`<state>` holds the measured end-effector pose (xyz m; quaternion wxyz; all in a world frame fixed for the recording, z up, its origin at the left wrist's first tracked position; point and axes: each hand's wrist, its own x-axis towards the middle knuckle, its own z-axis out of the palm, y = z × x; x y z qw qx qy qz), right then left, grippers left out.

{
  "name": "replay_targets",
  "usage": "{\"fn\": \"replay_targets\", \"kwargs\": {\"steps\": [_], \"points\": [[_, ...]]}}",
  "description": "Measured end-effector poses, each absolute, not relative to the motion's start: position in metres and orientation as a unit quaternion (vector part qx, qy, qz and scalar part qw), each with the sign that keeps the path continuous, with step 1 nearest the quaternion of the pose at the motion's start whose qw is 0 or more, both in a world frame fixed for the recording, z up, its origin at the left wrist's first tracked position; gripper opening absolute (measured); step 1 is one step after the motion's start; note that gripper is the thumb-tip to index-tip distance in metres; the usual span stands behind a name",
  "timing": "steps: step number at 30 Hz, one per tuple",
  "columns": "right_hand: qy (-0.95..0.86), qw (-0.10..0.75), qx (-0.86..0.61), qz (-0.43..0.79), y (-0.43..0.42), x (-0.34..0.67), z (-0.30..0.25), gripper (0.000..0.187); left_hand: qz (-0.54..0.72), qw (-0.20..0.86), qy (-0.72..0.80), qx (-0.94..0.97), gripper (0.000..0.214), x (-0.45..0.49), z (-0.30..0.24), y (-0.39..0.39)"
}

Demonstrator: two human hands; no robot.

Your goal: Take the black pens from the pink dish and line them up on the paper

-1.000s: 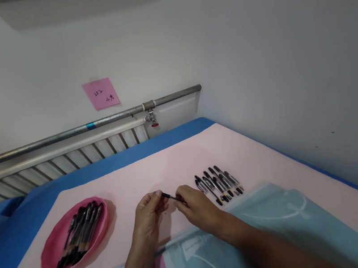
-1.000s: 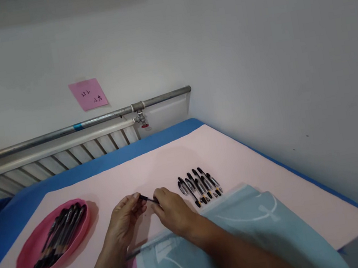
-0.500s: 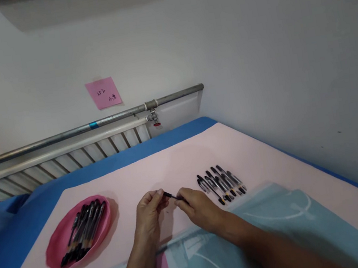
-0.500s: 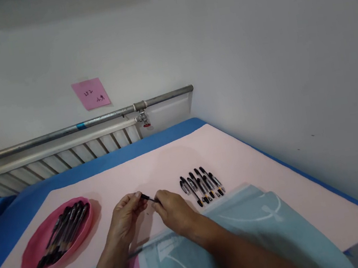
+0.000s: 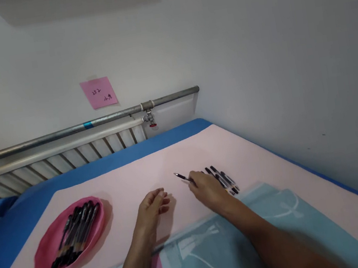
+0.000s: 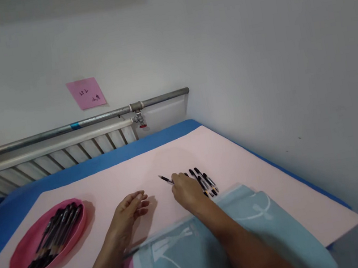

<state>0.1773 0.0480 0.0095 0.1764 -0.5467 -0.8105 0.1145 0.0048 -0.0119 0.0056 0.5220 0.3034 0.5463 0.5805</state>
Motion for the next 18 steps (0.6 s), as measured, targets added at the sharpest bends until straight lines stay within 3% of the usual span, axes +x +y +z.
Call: {"fn": "replay_targets", "kwargs": {"steps": [3, 7, 13, 18], "points": [[-0.812, 0.118, -0.566, 0.08, 0.055, 0.187, 0.008, 0.013, 0.568, 0.527, 0.548, 0.315, 0.033, 0.005, 0.002, -0.012], [-0.819, 0.099, -0.558, 0.089, 0.052, 0.187, 0.006, 0.013, 0.554, 0.53, 0.554, 0.324, 0.029, 0.006, 0.001, -0.012], [-0.824, 0.116, -0.543, 0.109, 0.048, 0.181, 0.005, 0.016, 0.546, 0.533, 0.555, 0.331, 0.028, 0.008, 0.001, -0.013], [-0.811, 0.157, -0.537, 0.169, 0.051, 0.175, 0.01, 0.007, 0.534, 0.567, 0.541, 0.316, 0.026, 0.013, 0.001, -0.014]]}}
